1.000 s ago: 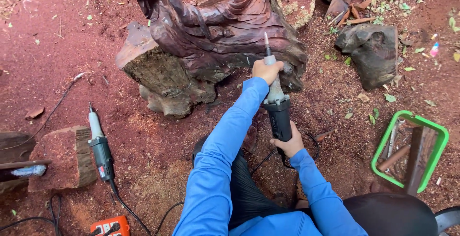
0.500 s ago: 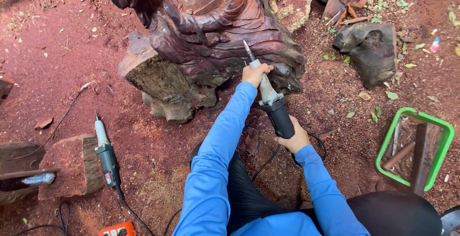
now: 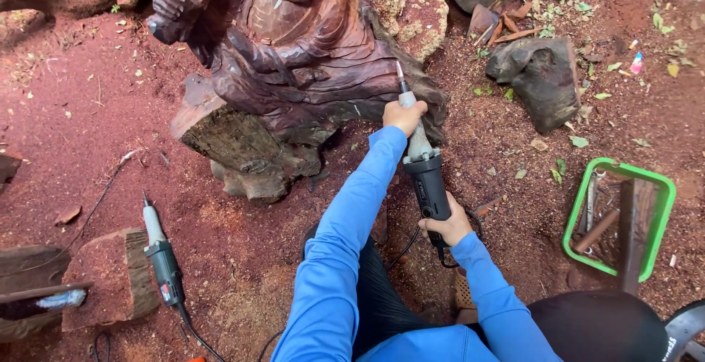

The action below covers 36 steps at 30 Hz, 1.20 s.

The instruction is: Using a power rotary tool to carve intricate details into a wooden statue

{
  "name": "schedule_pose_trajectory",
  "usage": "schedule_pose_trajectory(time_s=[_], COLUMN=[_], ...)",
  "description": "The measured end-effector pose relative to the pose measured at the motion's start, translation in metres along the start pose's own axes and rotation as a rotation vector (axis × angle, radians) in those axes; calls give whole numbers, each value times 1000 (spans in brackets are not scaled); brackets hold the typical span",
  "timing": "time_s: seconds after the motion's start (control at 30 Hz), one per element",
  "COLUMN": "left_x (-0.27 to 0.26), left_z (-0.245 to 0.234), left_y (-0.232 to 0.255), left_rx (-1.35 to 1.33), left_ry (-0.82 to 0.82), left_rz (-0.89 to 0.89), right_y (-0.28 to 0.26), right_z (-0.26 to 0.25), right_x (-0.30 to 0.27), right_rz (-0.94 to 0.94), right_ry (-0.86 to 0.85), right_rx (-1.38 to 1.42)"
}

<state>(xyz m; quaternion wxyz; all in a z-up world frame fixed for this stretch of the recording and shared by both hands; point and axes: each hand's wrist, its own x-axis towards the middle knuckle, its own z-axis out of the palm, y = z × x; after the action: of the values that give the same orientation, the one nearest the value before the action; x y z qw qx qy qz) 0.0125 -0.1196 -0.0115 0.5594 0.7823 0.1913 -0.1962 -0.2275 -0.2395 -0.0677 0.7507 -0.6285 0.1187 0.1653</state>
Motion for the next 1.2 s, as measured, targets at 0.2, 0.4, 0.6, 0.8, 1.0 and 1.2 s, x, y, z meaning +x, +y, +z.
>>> schedule_pose_trajectory(time_s=[0.2, 0.4, 0.6, 0.8, 1.0, 1.2], left_x=[7, 33, 17, 25, 48, 63], left_z=[5, 4, -16, -33, -42, -47], left_y=[-4, -32, -24, -36, -52, -62], left_rx=[-45, -290, -420, -661, -702, -675], left_ry=[24, 5, 4, -99, -80, -17], left_rz=[-12, -38, -40, -20, -18, 0], right_y=[-14, -14, -12, -20, -26, -35], right_z=[-4, -18, -20, -14, -8, 0], right_x=[-1, 6, 14, 19, 25, 30], right_rz=[-2, 13, 101, 135, 148, 158], right_ry=[28, 57, 99, 110, 108, 109], right_rx=[-14, -213, -465, -620, -652, -711])
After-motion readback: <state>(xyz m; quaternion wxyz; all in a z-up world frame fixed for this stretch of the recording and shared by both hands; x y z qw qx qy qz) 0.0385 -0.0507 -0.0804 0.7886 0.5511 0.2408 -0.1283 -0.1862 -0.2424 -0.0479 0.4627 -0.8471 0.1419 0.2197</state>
